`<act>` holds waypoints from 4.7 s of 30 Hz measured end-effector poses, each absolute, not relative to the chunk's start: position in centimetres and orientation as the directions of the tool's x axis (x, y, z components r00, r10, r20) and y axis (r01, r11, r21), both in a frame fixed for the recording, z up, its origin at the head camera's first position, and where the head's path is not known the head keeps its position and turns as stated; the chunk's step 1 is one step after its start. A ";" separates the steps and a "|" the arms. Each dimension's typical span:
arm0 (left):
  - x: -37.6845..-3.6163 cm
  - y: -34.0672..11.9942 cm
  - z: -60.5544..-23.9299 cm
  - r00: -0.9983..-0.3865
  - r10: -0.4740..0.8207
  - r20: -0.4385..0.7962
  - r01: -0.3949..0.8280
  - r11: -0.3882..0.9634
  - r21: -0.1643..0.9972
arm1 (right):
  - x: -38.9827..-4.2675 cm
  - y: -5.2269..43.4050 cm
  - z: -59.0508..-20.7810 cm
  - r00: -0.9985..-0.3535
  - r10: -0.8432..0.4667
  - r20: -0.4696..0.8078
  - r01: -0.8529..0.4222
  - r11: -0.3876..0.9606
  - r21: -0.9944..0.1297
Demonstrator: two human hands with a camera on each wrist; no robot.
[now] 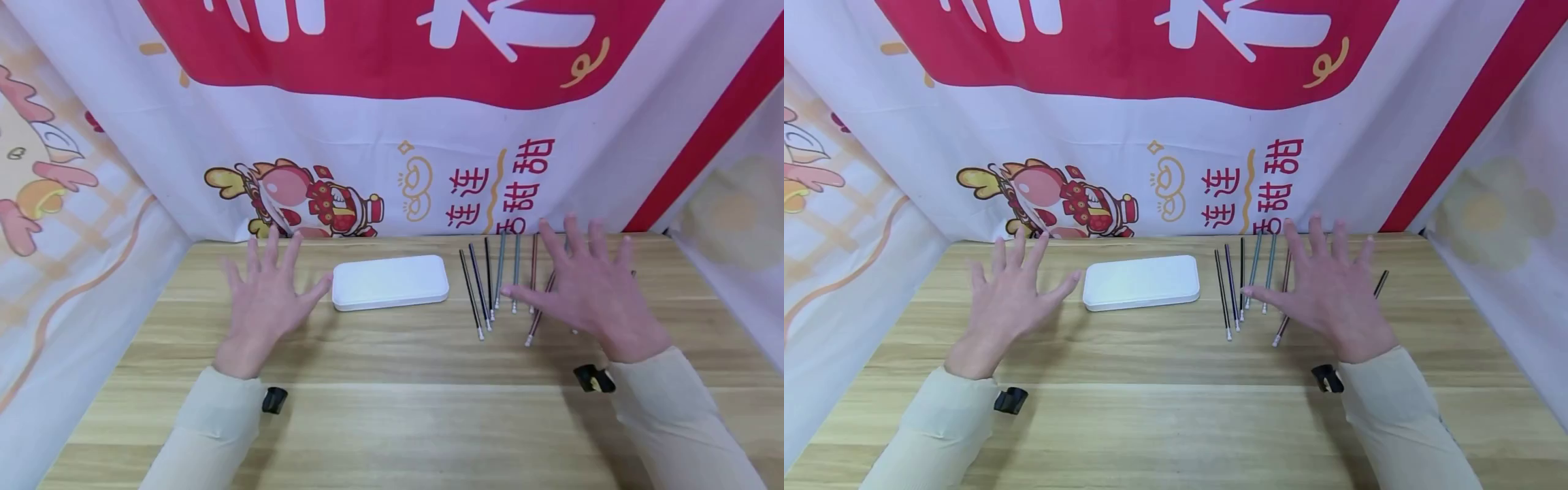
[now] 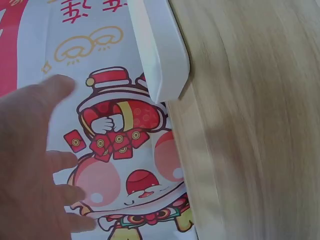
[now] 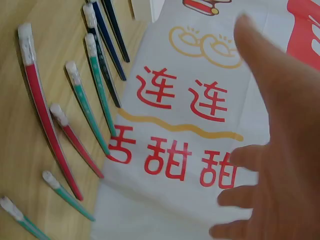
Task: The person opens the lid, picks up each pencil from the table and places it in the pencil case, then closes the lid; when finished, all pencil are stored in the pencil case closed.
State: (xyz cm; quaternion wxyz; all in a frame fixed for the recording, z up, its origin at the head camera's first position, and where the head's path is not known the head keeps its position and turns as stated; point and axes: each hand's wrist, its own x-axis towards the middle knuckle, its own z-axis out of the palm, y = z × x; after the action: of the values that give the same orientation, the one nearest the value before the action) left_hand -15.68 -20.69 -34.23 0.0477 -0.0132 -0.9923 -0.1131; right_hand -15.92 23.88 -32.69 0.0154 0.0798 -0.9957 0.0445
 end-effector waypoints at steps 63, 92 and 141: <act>-18.7 -19.5 -42.5 -0.974 0.079 -0.213 -0.136 0.551 0.824 | -18.6 6.7 -39.7 -0.862 -0.498 0.092 -0.505 0.833 -0.225; -19.0 -19.3 -42.3 -0.967 0.044 -0.252 -0.188 0.547 0.816 | -18.8 6.6 -39.9 -0.872 -0.478 0.103 -0.486 0.827 -0.283; -19.1 -19.4 -42.4 -0.974 0.032 -0.222 -0.170 0.540 0.824 | -20.2 3.3 -37.7 -0.773 -0.631 0.056 -0.630 0.776 0.044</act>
State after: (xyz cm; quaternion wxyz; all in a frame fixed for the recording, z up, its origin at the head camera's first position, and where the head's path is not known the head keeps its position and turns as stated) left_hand -19.08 -19.41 -42.38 -0.1059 0.0397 -0.8710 -0.4781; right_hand -20.15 3.26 -37.66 0.0339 0.3348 -0.9416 -0.0113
